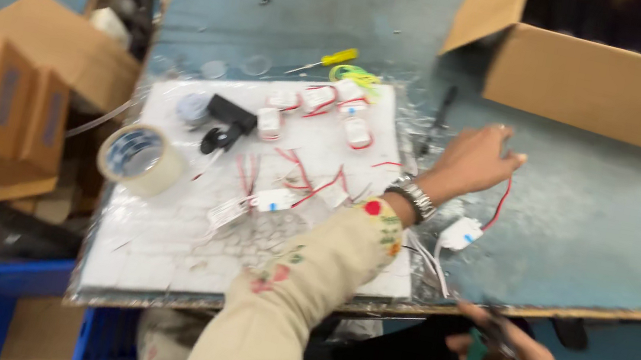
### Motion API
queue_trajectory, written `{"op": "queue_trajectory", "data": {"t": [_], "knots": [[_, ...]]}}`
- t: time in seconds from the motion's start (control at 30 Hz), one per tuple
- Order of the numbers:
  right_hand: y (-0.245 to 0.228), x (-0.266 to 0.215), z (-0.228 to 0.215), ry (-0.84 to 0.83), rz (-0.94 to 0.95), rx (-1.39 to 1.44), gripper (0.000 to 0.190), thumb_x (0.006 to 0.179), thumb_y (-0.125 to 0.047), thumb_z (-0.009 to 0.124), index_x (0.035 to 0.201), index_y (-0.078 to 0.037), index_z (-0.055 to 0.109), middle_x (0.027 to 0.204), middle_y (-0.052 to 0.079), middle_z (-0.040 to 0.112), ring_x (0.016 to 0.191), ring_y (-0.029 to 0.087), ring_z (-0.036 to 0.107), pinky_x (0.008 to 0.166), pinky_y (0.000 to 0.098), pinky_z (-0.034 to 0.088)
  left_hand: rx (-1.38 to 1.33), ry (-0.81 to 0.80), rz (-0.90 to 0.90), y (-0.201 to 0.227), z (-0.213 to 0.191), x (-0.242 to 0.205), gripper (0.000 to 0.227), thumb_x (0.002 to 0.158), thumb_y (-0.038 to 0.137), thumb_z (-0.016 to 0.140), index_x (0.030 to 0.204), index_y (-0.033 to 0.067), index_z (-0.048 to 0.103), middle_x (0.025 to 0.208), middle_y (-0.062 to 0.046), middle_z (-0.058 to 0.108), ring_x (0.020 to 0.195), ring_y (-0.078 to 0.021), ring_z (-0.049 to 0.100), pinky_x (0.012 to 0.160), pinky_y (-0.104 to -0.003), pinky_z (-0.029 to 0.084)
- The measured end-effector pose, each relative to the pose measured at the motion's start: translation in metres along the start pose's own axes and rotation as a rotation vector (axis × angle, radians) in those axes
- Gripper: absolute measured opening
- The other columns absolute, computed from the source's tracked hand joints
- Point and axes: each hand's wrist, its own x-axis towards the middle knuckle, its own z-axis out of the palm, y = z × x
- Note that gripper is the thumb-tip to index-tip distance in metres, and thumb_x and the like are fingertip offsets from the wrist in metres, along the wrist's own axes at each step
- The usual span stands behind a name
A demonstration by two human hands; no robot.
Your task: The person uses pliers to strip insulation from wires and then inserts the wires into small white electrical housings, repeating this process for multiple components.
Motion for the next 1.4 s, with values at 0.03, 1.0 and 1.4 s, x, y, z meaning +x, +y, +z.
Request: {"op": "queue_trajectory", "data": {"t": [0.03,1.0,1.4], "knots": [[0.018,-0.002,-0.009,0.064,0.038,0.097,0.091,0.067,-0.024,0.067,0.152,0.001,0.043,0.144,0.025,0.059,0.122,0.043,0.064,0.104,0.0575,0.045,-0.006,0.064,0.052,-0.003,-0.022,-0.004,0.043,0.085,0.032,0.078,0.116,0.0028,0.071,0.104,-0.017,0.076,0.096,-0.0301,0.073,0.084,-0.04,0.057],[0.007,0.05,0.139,-0.158,-0.146,0.48,0.059,0.076,-0.011,0.061,0.132,0.005,0.051,0.107,0.018,0.066,0.09,0.023,0.066,0.086,0.0417,0.055,-0.242,0.375,-0.339,-0.03,-0.196,-0.245,0.015,0.086,0.008,0.075,0.098,-0.0006,0.077,0.074,-0.005,0.077,0.061,-0.0078,0.066,0.057,-0.023,0.052],[0.02,0.05,0.173,-0.043,-0.071,0.451,0.067,0.088,-0.037,0.059,0.14,0.002,0.044,0.108,0.018,0.068,0.092,0.025,0.067,0.087,0.0412,0.054,-0.2,0.285,-0.152,-0.023,-0.154,-0.242,0.014,0.086,0.011,0.073,0.097,0.0022,0.074,0.071,-0.011,0.075,0.05,-0.0105,0.065,0.049,-0.027,0.049]]}}
